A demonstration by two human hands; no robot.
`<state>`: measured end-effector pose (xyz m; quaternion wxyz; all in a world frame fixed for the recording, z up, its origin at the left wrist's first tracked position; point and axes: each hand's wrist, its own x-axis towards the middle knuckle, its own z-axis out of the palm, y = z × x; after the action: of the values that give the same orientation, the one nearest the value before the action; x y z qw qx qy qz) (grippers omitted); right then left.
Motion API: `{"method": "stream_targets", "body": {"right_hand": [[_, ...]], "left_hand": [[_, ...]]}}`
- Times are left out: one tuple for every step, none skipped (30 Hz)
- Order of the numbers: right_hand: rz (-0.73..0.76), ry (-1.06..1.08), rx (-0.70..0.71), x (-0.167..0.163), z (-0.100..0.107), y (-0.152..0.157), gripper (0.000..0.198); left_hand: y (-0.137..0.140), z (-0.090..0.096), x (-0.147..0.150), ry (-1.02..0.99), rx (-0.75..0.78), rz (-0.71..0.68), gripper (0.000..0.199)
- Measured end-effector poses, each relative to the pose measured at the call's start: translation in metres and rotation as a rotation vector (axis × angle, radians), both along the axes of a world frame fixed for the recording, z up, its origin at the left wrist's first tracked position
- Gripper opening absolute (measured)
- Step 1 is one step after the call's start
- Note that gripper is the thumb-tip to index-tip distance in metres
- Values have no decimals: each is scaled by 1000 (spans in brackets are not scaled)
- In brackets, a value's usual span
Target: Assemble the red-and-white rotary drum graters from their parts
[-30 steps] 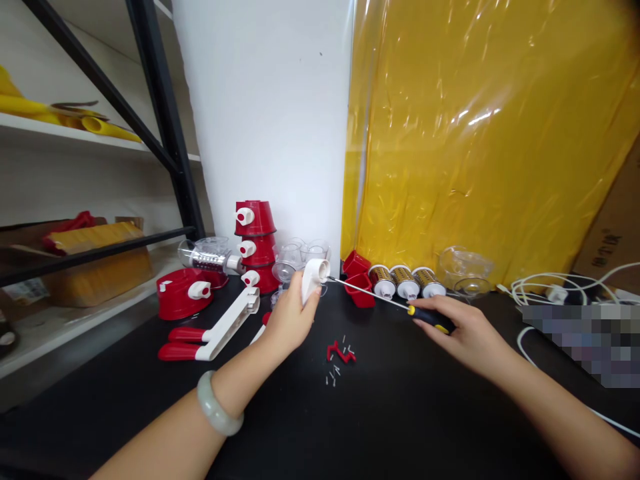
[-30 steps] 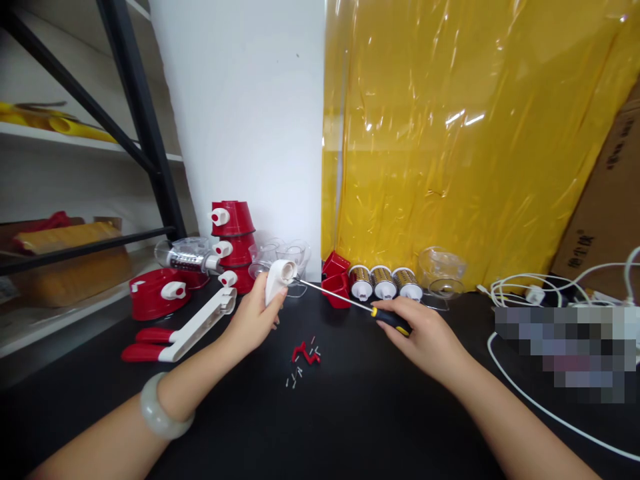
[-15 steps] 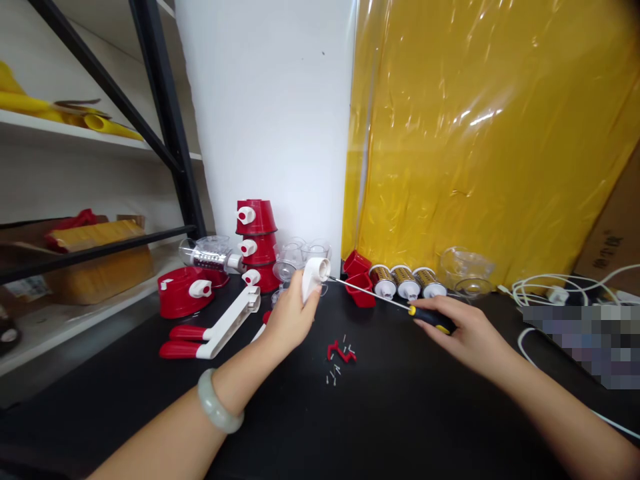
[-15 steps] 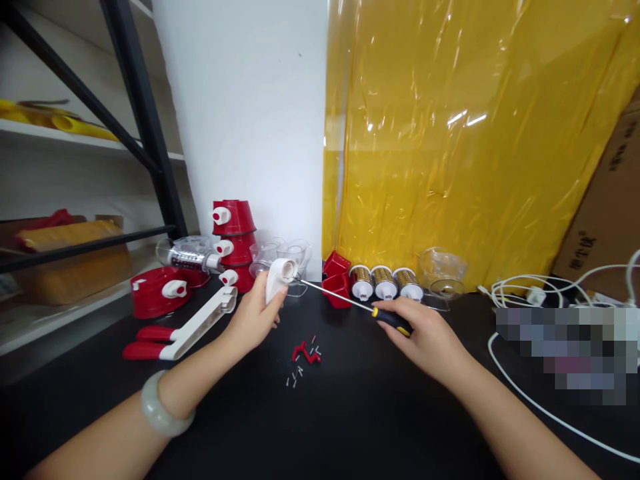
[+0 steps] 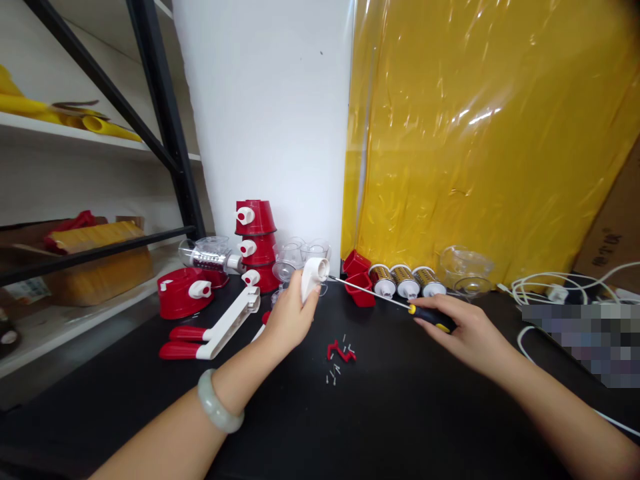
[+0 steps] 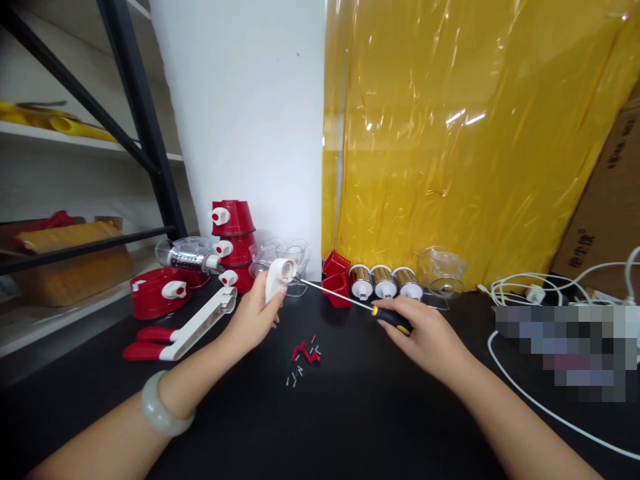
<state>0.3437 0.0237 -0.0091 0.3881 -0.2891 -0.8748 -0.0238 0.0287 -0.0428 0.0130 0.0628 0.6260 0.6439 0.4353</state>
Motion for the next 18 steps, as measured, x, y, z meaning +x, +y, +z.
{"method": "stream_targets", "body": {"right_hand": [[0, -2, 0, 0, 1, -1, 24], [-1, -4, 0, -1, 1, -1, 24], [-2, -5, 0, -1, 1, -2, 24], [-3, -4, 1, -1, 2, -2, 24], [-2, -5, 2, -1, 2, -2, 24], [-2, -5, 3, -1, 1, -1, 24], [-2, -6, 5, -1, 1, -1, 24], [-2, -6, 6, -1, 0, 0, 24], [-3, -7, 4, 0, 0, 0, 24], [-5, -10, 0, 0, 0, 1, 24], [-8, -13, -6, 0, -1, 1, 24], [-9, -17, -11, 0, -1, 1, 24], [-10, -20, -15, 0, -1, 1, 24], [-10, -22, -16, 1, 0, 0, 24], [-10, -21, -15, 1, 0, 0, 24], [-11, -20, -13, 0, 0, 0, 24], [-11, -17, -10, 0, 0, -1, 24], [-11, -15, -10, 0, 0, -1, 24]], "left_hand": [[0, 0, 0, 1, -3, 0, 26], [0, 0, 0, 3, -6, 0, 27], [0, 0, -1, 5, -10, -2, 27], [0, -1, -1, 8, -12, -4, 28], [0, -1, -1, 11, -13, -6, 27], [0, -1, -1, 14, -12, -8, 27], [0, -1, -1, 18, -10, -8, 27], [0, -2, -1, 21, -9, -9, 27], [0, -2, -1, 25, -7, -7, 26], [0, -2, -1, 30, -5, -4, 27], [0, -2, -2, 35, -5, -3, 27], [0, -2, -2, 43, -4, -2, 26], [1, -2, -2, 51, -3, -2, 26], [1, -1, -2, 59, -1, -2, 27], [1, -1, -2, 67, 2, -3, 27], [1, -1, -3, 74, 5, -4, 28], [1, -1, -3, 80, 7, -4, 28], [1, 0, -3, 85, 7, -3, 29]]}}
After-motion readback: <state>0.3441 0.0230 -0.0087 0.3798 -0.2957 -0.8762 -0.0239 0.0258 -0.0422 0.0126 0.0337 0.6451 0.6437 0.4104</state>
